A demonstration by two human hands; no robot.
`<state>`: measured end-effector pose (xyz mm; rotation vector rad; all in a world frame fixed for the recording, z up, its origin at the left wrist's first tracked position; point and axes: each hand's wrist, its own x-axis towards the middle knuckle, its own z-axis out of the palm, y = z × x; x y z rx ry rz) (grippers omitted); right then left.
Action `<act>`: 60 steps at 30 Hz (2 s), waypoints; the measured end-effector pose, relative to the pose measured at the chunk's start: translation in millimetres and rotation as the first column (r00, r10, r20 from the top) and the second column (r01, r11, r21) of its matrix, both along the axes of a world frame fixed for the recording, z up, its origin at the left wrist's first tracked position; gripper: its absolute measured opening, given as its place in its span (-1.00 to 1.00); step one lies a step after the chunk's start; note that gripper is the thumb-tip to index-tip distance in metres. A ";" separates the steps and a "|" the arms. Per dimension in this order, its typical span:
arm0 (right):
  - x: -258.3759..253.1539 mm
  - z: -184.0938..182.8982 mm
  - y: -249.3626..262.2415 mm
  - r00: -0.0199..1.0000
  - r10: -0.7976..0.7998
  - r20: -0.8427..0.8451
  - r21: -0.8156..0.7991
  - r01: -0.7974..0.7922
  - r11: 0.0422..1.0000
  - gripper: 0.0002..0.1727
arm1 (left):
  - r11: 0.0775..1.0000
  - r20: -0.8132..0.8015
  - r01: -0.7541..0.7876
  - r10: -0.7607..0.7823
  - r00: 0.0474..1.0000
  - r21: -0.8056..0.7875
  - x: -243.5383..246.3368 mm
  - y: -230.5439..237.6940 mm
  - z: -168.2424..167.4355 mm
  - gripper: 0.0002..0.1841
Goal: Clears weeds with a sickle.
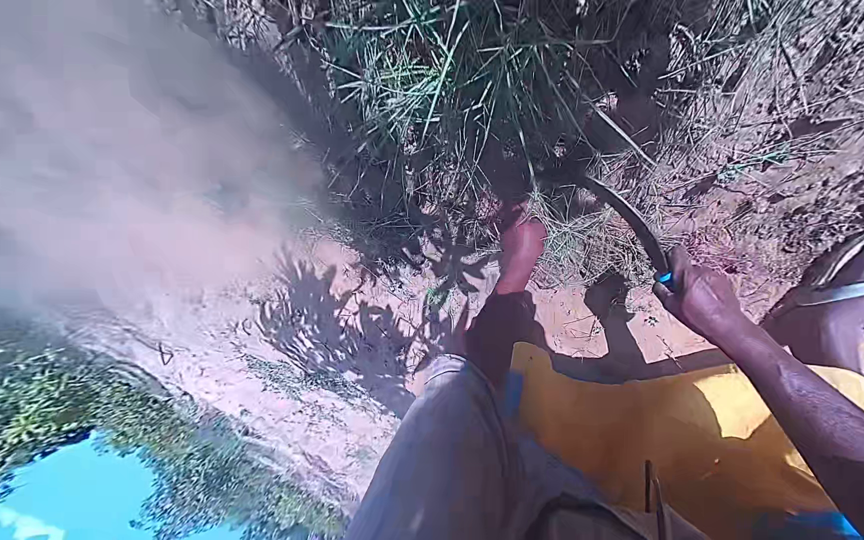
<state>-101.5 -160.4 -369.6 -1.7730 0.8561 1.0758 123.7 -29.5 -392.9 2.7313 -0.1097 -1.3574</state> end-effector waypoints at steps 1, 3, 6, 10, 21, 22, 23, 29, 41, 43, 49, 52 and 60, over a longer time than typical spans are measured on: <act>-13.2 10.6 2.1 0.999 0.015 -0.028 0.010 -0.015 1.000 -0.51 | 1.000 -0.047 0.010 -0.010 0.999 -0.009 -11.6 4.3 13.5 -0.58; -57.8 30.5 10.7 0.997 0.029 -0.068 0.033 -0.027 0.999 -0.52 | 0.984 -0.255 0.114 -0.076 0.964 0.138 -37.4 15.8 30.0 -0.57; -116.3 58.4 28.5 0.992 -0.082 -0.094 0.070 0.088 0.994 -0.59 | 0.901 -0.404 0.371 -0.260 0.877 0.224 -80.9 51.8 18.2 -0.44; -110.6 85.8 55.7 0.823 -0.567 0.003 0.036 0.567 0.823 -0.53 | 0.847 -0.558 0.483 -0.296 0.775 0.221 -66.3 12.9 4.0 -0.12; -65.6 72.8 68.0 0.607 -0.732 0.309 -0.008 0.771 0.637 -0.52 | 0.846 0.486 0.533 -0.470 0.736 0.011 76.6 -113.7 10.2 -0.24; -67.7 70.7 68.3 0.632 -0.702 0.329 -0.013 0.746 0.665 -0.52 | 0.886 0.473 0.461 -0.427 0.771 0.048 85.9 -123.6 17.3 -0.21; -69.1 66.8 66.8 0.660 -0.662 0.356 -0.026 0.715 0.699 -0.52 | 0.927 0.445 0.368 -0.359 0.820 0.071 89.3 -133.1 29.6 -0.24; -5.5 45.5 12.0 0.758 -0.440 0.481 -0.044 0.523 0.851 -0.52 | 0.922 0.255 0.289 -0.353 0.900 0.255 106.6 -133.4 70.5 -0.49; 2.0 -20.6 -18.2 0.959 -0.193 0.208 -0.139 0.224 0.965 -0.48 | 0.888 0.188 0.439 -0.458 0.869 0.135 95.0 -82.1 72.8 -0.55; -49.7 -14.7 -5.1 0.977 -0.181 0.116 -0.141 0.196 0.970 -0.45 | 0.911 0.193 0.399 -0.412 0.890 0.105 95.3 -62.4 71.2 -0.49; -55.0 26.7 1.1 0.901 -0.249 0.355 -0.136 0.313 0.940 -0.49 | 0.914 0.165 0.389 -0.403 0.900 0.115 97.7 -52.9 69.0 -0.47; 42.4 22.1 -24.8 0.861 -0.180 0.476 -0.140 0.277 0.951 -0.57 | 0.922 0.157 0.378 -0.387 0.909 0.082 107.3 -46.4 72.9 -0.54; -62.1 -40.0 -32.6 0.992 -0.064 0.107 -0.209 0.085 0.974 -0.50 | 0.863 0.117 0.435 -0.474 0.872 0.255 117.5 -16.1 67.5 -0.51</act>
